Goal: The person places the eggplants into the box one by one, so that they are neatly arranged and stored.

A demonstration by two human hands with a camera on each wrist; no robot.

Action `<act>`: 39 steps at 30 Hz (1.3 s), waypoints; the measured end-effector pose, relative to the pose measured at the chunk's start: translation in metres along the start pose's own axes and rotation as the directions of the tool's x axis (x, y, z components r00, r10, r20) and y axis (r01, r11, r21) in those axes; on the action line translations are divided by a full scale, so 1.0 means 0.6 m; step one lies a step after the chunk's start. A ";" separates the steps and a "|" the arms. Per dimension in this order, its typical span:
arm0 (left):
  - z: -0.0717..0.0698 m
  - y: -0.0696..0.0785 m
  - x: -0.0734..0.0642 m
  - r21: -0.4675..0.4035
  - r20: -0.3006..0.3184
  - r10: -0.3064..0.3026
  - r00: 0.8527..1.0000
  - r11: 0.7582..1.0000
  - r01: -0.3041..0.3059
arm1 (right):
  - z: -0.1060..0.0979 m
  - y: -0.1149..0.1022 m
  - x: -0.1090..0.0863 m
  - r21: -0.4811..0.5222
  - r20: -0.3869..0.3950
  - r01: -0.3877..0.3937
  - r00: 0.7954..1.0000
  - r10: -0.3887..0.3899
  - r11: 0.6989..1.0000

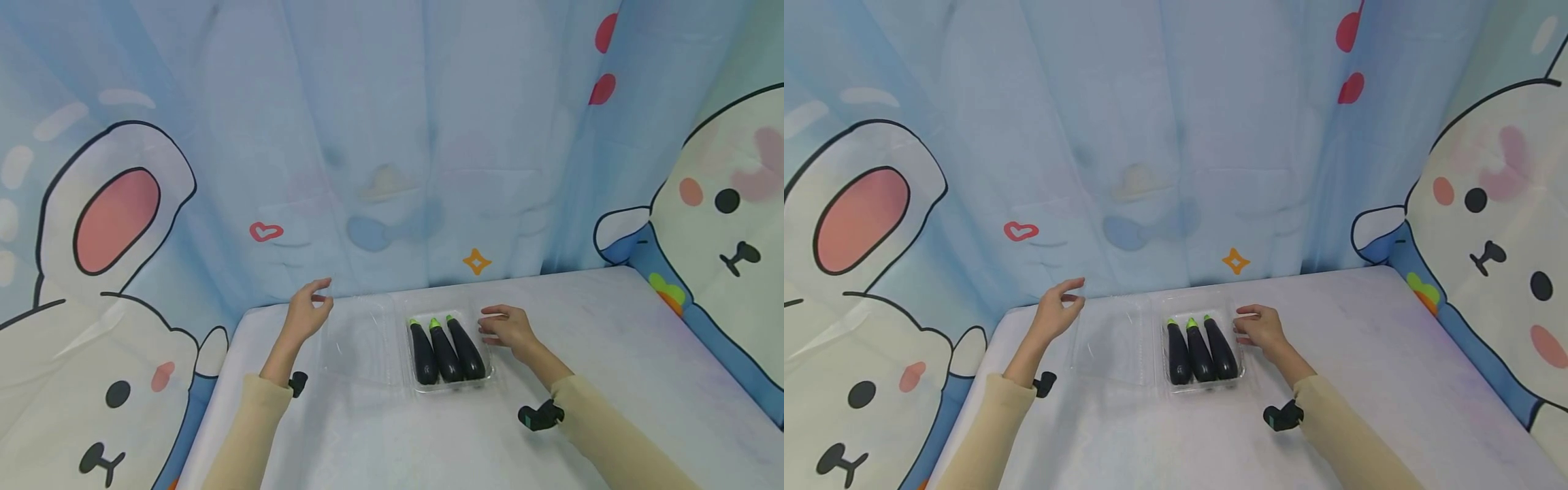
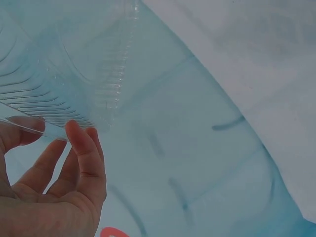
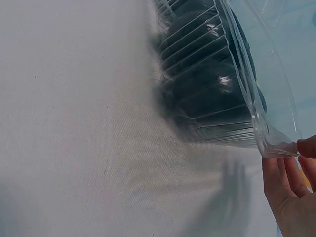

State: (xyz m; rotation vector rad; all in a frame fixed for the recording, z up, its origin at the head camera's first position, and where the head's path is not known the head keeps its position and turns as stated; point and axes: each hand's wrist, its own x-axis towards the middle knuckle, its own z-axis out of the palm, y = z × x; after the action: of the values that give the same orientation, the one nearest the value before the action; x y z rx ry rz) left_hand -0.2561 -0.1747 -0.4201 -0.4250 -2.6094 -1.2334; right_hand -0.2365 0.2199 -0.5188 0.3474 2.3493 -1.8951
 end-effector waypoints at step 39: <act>0.011 0.058 0.020 -0.087 0.035 0.077 0.996 0.993 -0.074 | 0.002 0.004 -0.004 0.016 -0.006 -0.022 1.000 0.022 1.000</act>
State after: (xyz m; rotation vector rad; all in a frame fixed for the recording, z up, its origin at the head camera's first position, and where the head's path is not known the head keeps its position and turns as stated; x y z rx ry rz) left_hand -0.2555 -0.1465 -0.3954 -0.5631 -2.5526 -1.3284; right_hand -0.2334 0.2191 -0.5210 0.3793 2.3247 -1.9070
